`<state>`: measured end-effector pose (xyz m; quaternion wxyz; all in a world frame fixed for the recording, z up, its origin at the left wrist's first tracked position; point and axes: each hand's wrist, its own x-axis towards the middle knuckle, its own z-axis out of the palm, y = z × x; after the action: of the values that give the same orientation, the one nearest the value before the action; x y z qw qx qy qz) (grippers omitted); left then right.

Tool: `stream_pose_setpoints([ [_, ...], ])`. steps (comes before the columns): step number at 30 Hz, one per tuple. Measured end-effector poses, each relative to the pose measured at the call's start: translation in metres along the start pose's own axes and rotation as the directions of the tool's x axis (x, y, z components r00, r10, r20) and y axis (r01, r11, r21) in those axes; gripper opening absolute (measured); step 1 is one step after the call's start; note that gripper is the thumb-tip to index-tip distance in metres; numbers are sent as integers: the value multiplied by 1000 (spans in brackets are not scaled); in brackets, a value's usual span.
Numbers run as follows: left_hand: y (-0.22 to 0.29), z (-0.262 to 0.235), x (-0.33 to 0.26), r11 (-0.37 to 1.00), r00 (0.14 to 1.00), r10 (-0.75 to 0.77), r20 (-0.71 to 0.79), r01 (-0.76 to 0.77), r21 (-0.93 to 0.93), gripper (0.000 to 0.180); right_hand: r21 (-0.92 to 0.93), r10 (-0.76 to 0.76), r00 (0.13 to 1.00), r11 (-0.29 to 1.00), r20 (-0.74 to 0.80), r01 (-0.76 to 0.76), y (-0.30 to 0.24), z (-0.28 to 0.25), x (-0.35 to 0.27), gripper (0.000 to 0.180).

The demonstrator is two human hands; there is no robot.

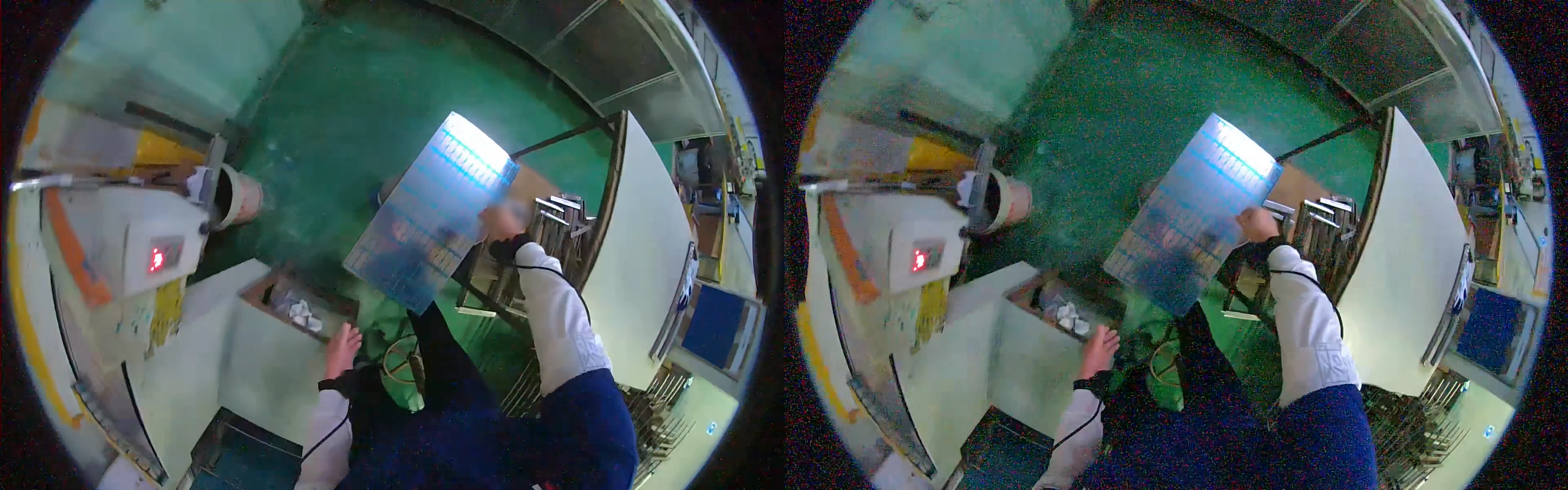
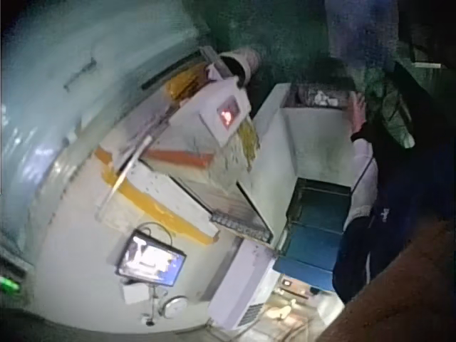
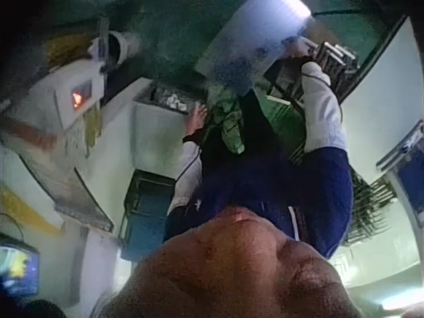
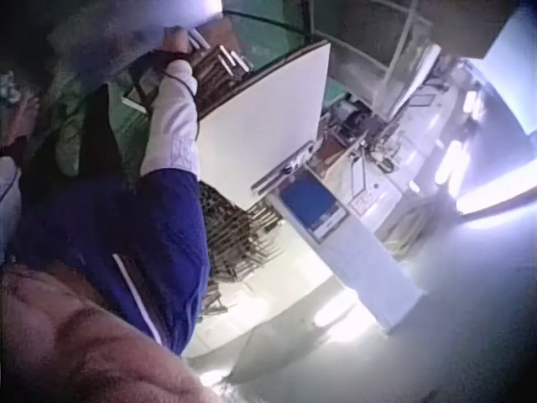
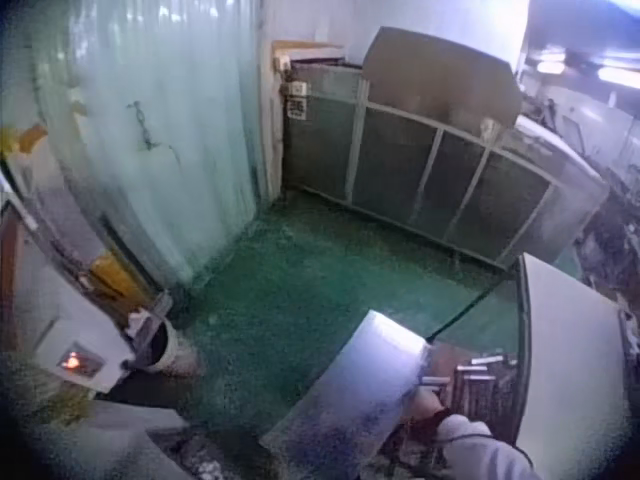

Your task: Feeding thin rectangular sheets into an industrial processing machine and managing stacks.

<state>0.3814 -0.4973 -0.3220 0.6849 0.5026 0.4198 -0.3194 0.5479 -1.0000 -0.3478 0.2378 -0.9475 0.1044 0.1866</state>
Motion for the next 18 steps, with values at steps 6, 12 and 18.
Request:
stream_pose_setpoints([
  [6,6,93,85,999,998,-49,-48,50,11,57,88,248,941,968,-230,-234,80,-28,82,57],
  [12,0,133,121,998,973,-47,-226,39,-39,53,143,243,946,966,-216,-216,108,-47,156,66],
  [18,-30,131,169,966,991,-57,-119,24,-258,46,305,247,962,931,-121,-201,126,-41,201,54],
])
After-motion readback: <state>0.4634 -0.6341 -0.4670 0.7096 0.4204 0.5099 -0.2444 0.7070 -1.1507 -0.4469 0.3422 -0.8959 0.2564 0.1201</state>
